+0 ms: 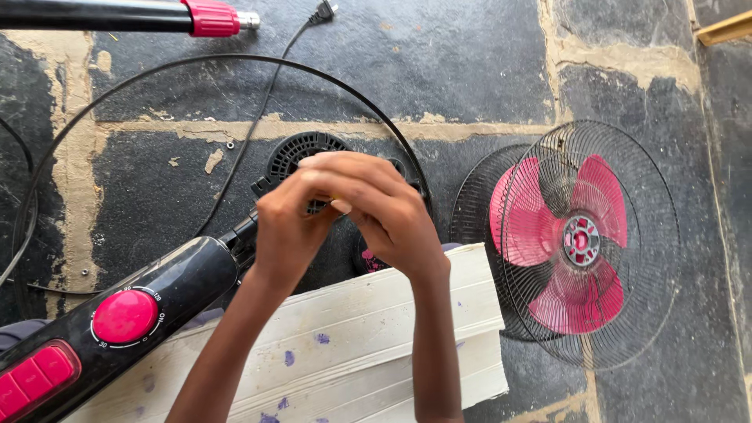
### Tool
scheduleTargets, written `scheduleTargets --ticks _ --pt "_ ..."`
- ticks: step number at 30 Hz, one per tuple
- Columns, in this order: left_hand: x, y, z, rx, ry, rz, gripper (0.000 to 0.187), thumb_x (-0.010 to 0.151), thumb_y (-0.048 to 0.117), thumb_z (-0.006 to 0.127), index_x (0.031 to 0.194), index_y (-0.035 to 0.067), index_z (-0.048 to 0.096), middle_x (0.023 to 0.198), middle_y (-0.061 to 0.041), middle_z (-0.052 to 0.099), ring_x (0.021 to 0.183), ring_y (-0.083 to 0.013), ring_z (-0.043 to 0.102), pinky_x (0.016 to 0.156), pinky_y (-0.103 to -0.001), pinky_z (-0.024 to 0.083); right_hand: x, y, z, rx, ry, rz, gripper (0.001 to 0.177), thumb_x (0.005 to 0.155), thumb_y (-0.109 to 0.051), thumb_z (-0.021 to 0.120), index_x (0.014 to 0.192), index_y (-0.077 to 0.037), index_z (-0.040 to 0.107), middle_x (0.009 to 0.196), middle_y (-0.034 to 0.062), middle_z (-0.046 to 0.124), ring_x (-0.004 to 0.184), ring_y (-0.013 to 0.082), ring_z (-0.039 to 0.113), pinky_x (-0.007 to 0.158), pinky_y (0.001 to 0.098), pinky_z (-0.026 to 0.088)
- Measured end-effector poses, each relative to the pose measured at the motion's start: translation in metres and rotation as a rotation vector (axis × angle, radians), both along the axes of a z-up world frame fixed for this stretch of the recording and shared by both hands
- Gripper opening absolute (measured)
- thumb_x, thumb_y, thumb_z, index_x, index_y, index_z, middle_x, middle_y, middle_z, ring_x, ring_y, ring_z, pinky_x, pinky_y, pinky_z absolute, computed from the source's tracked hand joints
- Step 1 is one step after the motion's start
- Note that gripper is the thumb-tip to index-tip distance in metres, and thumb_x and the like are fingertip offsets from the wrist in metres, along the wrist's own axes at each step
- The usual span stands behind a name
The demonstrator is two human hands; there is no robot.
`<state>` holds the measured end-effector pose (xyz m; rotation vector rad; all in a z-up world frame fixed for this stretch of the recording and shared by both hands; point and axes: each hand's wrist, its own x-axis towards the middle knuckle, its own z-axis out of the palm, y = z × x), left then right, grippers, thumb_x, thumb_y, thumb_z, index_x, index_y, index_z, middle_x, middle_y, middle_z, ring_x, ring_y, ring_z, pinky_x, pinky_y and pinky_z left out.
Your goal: The person uses a yellow screwdriver to tighten screws on a disassembled fan motor. They then pick up the fan blade assembly and align the front cage with the motor.
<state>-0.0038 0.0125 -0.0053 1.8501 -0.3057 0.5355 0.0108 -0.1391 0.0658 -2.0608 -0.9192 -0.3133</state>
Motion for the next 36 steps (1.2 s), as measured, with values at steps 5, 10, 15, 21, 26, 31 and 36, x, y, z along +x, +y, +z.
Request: scheduleTargets --ticks 5,10,15,21,26,31,36 --pt "0.002 0.009 0.0 0.046 0.013 -0.01 0.026 0.083 0.002 0.084 0.103 0.0 0.069 0.098 -0.01 0.074 0.085 -0.0219 0.076 0.073 -0.031 0.061 0.001 0.005 -0.002 -0.026 0.175 0.026 0.041 0.095 0.012 0.061 0.13 -0.008 0.067 0.135 0.0083 0.068 0.124 0.0243 0.071 0.101 0.0335 0.065" --pt "0.003 0.0 0.001 0.103 -0.024 -0.018 0.022 0.087 0.005 0.083 0.102 0.0 0.068 0.093 -0.011 0.069 0.08 -0.0254 0.072 0.069 -0.036 0.057 0.008 -0.006 -0.006 -0.002 0.099 -0.031 0.035 0.095 0.011 0.064 0.123 -0.009 0.07 0.126 0.0075 0.073 0.114 0.0227 0.076 0.094 0.0314 0.067" --pt "-0.005 -0.002 0.003 0.126 -0.001 -0.002 0.021 0.09 0.001 0.077 0.107 -0.001 0.067 0.096 -0.011 0.067 0.083 -0.0287 0.07 0.07 -0.038 0.055 0.006 -0.007 -0.011 0.001 0.046 -0.057 0.031 0.093 0.009 0.068 0.12 -0.007 0.073 0.119 0.008 0.074 0.108 0.0215 0.076 0.091 0.0307 0.066" --pt "0.0 -0.003 0.002 0.162 0.052 -0.039 0.025 0.087 0.002 0.079 0.108 -0.001 0.065 0.094 -0.011 0.069 0.077 -0.0282 0.07 0.065 -0.037 0.055 0.006 -0.004 -0.012 0.052 0.02 -0.124 0.028 0.092 0.004 0.074 0.118 -0.007 0.073 0.116 0.0075 0.075 0.104 0.0201 0.077 0.086 0.0295 0.067" --pt "-0.002 -0.002 0.003 0.119 0.014 0.03 0.028 0.087 0.0 0.077 0.113 -0.002 0.065 0.096 -0.012 0.069 0.081 -0.0288 0.072 0.068 -0.037 0.056 0.005 0.001 -0.011 0.031 0.021 -0.103 0.027 0.094 0.004 0.072 0.119 -0.006 0.073 0.116 0.0074 0.075 0.104 0.0194 0.077 0.089 0.0296 0.066" --pt "0.002 -0.003 0.004 0.145 0.05 -0.053 0.027 0.087 0.0 0.078 0.111 -0.002 0.066 0.095 -0.012 0.069 0.082 -0.0299 0.071 0.068 -0.037 0.056 0.0 -0.004 -0.006 0.048 0.105 -0.178 0.028 0.095 0.004 0.071 0.121 -0.007 0.073 0.116 0.006 0.074 0.1 0.017 0.077 0.085 0.0275 0.067" --pt "-0.001 -0.013 0.001 0.062 0.013 0.052 0.028 0.086 0.0 0.08 0.11 -0.002 0.065 0.098 -0.012 0.069 0.086 -0.0275 0.074 0.072 -0.035 0.059 0.004 -0.007 -0.009 0.04 0.115 -0.08 0.033 0.097 0.006 0.066 0.127 -0.007 0.07 0.124 0.0079 0.073 0.112 0.0198 0.075 0.092 0.03 0.066"
